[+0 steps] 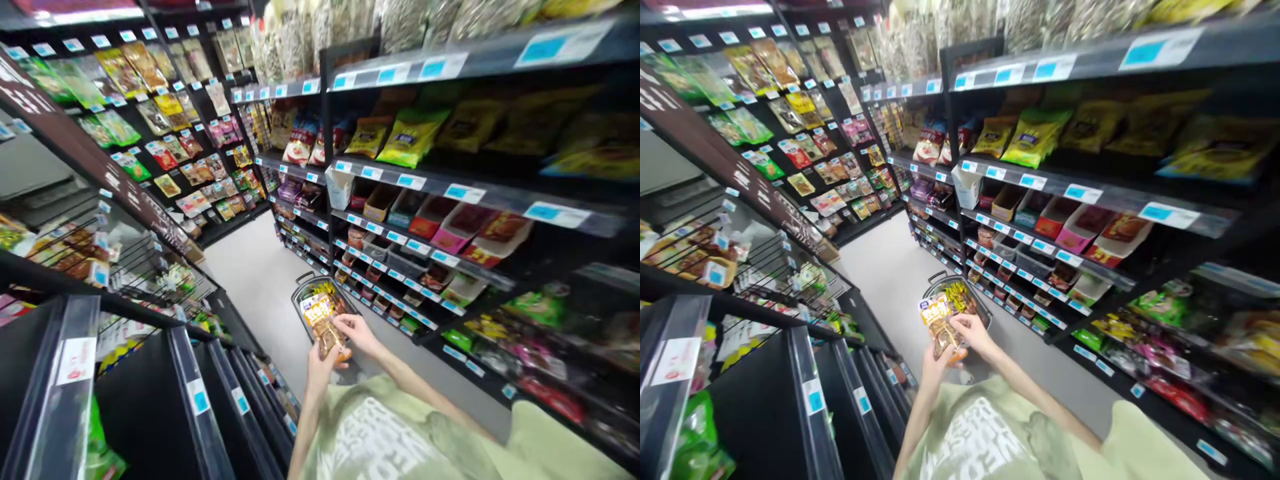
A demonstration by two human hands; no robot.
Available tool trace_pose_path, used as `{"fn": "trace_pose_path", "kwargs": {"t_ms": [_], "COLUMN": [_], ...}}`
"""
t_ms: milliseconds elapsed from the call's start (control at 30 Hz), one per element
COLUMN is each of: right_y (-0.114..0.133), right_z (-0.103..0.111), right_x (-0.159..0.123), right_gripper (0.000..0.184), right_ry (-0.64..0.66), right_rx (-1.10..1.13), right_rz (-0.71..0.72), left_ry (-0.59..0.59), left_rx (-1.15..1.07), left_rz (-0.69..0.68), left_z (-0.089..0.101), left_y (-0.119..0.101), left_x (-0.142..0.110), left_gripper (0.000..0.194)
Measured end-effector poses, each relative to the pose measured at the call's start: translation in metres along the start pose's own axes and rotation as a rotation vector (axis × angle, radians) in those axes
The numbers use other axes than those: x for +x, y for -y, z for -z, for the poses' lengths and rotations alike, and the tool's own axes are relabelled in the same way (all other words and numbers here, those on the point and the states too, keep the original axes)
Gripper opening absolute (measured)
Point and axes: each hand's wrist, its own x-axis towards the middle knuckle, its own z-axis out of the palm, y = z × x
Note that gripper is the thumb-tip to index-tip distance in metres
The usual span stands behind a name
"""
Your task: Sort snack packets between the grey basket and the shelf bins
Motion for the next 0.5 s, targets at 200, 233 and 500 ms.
{"fn": "trace_pose_path", "kwargs": {"t_ms": [200, 233, 500], "right_y": [0.002, 0.0, -0.006], "right_z": [0.028, 0.034, 0.07], "right_x": [-0.049, -0.058, -0.122], "right_gripper": [0.042, 0.042, 0.05], "right_ry": [-0.398, -0.432, -0.342], "right_rx": [0.087, 0.141, 0.207], "right_rz": [0.171, 0.167, 0.122], "left_ry": [0.07, 0.105, 0.177], "left_rx": [-0.041, -0.028, 0.124], "left_rz": [-0.112, -0.119, -0.082], "left_z": [-0.038, -0.043, -0.082], "left_y": [-0.011, -0.01, 0.013], "left_x": [-0.016, -0.018, -0.033], "left_gripper": [0.069, 0.068, 0.068]}}
